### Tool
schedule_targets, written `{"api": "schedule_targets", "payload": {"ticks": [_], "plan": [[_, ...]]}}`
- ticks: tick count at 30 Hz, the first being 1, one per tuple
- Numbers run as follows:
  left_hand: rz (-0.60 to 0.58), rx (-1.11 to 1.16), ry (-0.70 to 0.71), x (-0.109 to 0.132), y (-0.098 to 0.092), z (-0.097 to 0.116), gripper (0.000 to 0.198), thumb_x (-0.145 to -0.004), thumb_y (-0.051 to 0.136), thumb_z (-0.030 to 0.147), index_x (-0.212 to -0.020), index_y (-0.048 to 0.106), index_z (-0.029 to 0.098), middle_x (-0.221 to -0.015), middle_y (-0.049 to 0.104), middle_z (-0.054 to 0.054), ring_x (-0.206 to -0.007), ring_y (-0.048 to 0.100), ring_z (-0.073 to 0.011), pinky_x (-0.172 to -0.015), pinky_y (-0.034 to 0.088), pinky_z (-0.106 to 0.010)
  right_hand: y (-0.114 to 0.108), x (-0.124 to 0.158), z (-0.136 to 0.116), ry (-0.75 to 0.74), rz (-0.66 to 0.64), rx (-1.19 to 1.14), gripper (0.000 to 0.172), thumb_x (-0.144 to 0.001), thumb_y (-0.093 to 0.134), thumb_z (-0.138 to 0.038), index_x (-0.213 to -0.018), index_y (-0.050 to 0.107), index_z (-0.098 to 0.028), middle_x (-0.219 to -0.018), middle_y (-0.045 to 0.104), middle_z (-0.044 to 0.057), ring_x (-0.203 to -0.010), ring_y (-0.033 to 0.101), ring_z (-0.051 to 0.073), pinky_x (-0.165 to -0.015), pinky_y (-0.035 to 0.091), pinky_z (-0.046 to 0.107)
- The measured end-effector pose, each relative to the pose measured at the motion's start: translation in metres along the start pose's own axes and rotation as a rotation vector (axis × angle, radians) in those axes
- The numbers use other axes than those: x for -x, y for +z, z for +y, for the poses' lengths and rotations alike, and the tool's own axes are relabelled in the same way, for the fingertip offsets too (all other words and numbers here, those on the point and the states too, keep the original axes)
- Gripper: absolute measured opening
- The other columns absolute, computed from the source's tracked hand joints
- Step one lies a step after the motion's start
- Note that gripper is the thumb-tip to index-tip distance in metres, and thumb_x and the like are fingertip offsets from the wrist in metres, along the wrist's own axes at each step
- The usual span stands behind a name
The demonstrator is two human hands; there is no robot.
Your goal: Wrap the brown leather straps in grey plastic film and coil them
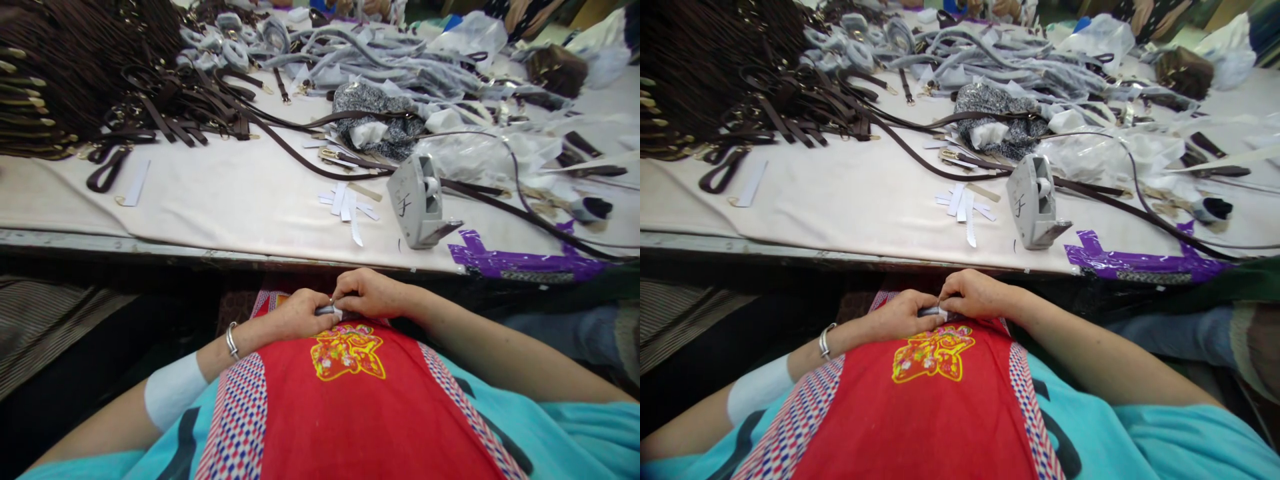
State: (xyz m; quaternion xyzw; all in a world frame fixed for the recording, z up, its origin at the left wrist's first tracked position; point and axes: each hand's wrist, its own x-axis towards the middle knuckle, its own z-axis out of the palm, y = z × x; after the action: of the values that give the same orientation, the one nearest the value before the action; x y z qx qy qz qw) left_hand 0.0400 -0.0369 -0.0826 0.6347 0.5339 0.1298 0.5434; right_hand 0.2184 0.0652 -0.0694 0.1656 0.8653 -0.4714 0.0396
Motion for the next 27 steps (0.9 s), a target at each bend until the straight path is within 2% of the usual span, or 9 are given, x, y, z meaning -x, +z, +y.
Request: {"api": "schedule_targets", "payload": {"ticks": [4,8,13,16,21,25,27], "plan": [[-0.004,-0.073,-0.005,0.000,0.000,0.002,0.031,-0.085,0.052,0.033,-0.093,0.072,0.010,-0.074,0.066,-0.003,-0.063,0.055,-0.0139,-0.055,0.034,-0.023,-0.002,-0.005,-0.002,-0.034,-0.022,0.042,0.013,-0.083,0.061,-0.009,-0.079,0.072,-0.014,-0.075,0.065,0.001,-0.069,0.059,0.012,-0.066,0.045,0.021],[0.009,-0.110,0.025,-0.002,0.000,0.001,0.033,-0.087,0.050,0.035,-0.094,0.072,0.010,-0.079,0.070,-0.005,-0.066,0.059,-0.0160,-0.057,0.036,-0.024,0.003,-0.006,-0.006,-0.038,0.020,0.158,0.011,-0.082,0.059,-0.009,-0.076,0.068,-0.013,-0.074,0.063,0.002,-0.067,0.056,0.012,-0.063,0.043,0.022],[0.027,-0.066,0.043,-0.003,0.000,-0.002,0.035,-0.089,0.049,0.036,-0.092,0.072,0.010,-0.082,0.072,-0.007,-0.070,0.061,-0.0179,-0.059,0.038,-0.025,0.016,-0.003,-0.002,-0.281,0.146,0.557,0.021,-0.090,0.052,-0.017,-0.072,0.063,-0.013,-0.073,0.059,0.007,-0.069,0.049,0.018,-0.068,0.040,0.031],[0.032,-0.007,0.014,-0.004,0.001,-0.004,0.034,-0.087,0.051,0.037,-0.084,0.072,0.010,-0.074,0.070,-0.005,-0.067,0.058,-0.0169,-0.056,0.036,-0.024,0.020,0.000,0.005,-0.395,0.212,0.607,0.028,-0.094,0.046,-0.019,-0.071,0.062,-0.015,-0.069,0.056,0.007,-0.065,0.044,0.017,-0.066,0.036,0.032],[0.081,0.130,-0.089,-0.006,0.004,-0.010,0.038,-0.083,0.054,0.043,-0.080,0.072,0.010,-0.070,0.066,-0.002,-0.065,0.055,-0.0161,-0.058,0.038,-0.024,0.020,0.006,0.009,-0.403,0.207,0.494,0.029,-0.099,0.042,-0.022,-0.086,0.066,-0.014,-0.079,0.060,0.008,-0.072,0.048,0.017,-0.069,0.038,0.031],[0.112,0.254,-0.155,-0.007,0.002,-0.015,0.036,-0.080,0.057,0.045,-0.076,0.070,0.012,-0.069,0.063,-0.001,-0.064,0.053,-0.0152,-0.058,0.039,-0.024,0.020,0.010,0.005,-0.375,0.209,0.653,0.034,-0.099,0.048,-0.039,-0.103,0.066,-0.011,-0.087,0.062,0.010,-0.081,0.051,0.021,-0.074,0.038,0.035],[0.093,0.371,-0.160,-0.007,-0.001,-0.016,0.033,-0.079,0.059,0.045,-0.077,0.067,0.013,-0.069,0.061,0.000,-0.062,0.050,-0.0137,-0.057,0.038,-0.024,0.021,0.011,0.003,-0.355,0.240,0.760,0.034,-0.100,0.048,-0.038,-0.110,0.065,-0.010,-0.092,0.064,0.012,-0.084,0.052,0.022,-0.075,0.037,0.036]]}}
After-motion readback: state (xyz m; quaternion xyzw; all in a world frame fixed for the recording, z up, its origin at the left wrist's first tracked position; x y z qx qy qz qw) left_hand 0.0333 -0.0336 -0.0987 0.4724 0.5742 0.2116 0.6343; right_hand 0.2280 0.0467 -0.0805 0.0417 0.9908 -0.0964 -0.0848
